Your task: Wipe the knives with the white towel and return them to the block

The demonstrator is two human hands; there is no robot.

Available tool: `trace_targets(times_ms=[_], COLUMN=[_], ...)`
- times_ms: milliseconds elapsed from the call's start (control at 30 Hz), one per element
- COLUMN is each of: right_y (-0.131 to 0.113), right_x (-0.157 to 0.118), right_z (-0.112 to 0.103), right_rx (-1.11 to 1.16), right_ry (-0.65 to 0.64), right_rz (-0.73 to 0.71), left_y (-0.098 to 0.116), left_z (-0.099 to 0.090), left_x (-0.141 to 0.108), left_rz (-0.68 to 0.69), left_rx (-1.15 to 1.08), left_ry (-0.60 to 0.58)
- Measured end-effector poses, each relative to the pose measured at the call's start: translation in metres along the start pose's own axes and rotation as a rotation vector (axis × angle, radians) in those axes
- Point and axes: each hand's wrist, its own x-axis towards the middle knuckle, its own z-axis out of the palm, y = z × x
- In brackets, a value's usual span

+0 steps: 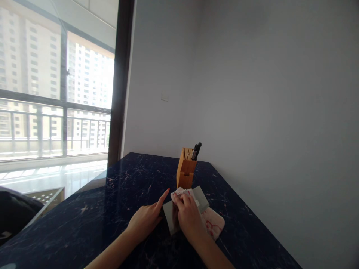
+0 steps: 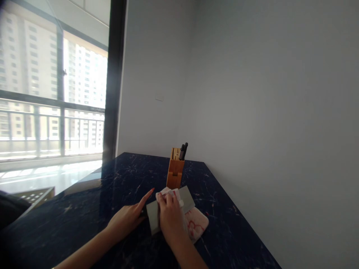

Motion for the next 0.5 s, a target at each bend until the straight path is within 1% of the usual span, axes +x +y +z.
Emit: trace_targets(times_ms=[133,333,400,500], right_y=[0.024,0.062,0.069,0.07], right_x=[0.006,0.009,0.008,0.006], right_z=[-0.002,0.003,0.005,0.005], right_rx=[-0.064,-0.094,-0.107,-0.103], right_ry=[0.04,0.07,0.075,0.062], right_rz=[0.101,0.166,0.179,0.196], left_y=[0.002,0.0,-0.001,-0.001], left_z=[-0.001,0.001,0.001,0.002], left_x=[0.0,0.0,0.0,0.0], left_rz=[-0.019,-0.005,0.0,0.0], left_rx=[0.007,0.016,0.015,0.015], left_ry=[-0.014,-0.008,-0.008,-0.017])
